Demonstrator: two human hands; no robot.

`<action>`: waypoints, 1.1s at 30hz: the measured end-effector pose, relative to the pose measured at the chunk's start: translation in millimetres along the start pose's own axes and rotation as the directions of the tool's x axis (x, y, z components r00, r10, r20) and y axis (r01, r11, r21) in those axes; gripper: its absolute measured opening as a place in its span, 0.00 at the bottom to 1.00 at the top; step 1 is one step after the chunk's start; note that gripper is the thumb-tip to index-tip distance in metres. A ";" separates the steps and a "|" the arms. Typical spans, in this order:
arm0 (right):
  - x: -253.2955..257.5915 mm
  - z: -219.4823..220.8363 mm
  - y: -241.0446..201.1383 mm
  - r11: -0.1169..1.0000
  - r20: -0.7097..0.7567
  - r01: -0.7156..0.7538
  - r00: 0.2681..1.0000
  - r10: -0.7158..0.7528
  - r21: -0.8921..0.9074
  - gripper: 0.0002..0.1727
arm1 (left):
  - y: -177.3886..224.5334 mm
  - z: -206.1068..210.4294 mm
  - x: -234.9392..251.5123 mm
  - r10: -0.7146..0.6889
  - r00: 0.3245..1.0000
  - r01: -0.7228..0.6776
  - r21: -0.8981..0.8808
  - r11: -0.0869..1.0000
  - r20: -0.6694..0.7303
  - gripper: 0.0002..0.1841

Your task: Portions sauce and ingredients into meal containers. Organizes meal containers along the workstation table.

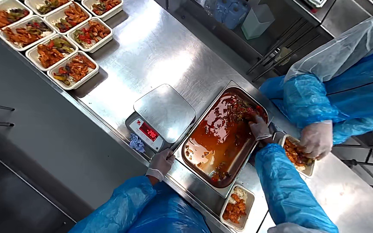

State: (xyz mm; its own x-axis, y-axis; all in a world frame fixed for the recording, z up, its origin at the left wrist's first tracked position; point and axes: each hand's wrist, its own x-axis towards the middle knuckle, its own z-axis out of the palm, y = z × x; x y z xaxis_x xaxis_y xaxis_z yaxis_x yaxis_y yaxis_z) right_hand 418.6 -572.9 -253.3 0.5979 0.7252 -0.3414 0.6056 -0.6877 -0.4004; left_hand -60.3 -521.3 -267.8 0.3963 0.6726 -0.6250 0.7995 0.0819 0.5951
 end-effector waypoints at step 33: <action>-11.2 39.0 0.0 0.939 0.192 -0.051 0.974 0.123 -0.339 0.33 | -7.0 1.2 6.7 0.008 1.000 -0.008 0.021 1.000 0.000 0.13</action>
State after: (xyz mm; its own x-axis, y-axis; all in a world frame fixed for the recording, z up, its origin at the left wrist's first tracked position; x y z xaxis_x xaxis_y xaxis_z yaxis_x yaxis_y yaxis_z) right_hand 391.5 -579.7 -282.7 0.5553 0.6281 -0.5452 0.7164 -0.6942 -0.0701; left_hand -62.7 -518.2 -276.7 0.4026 0.6735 -0.6199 0.8057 0.0606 0.5892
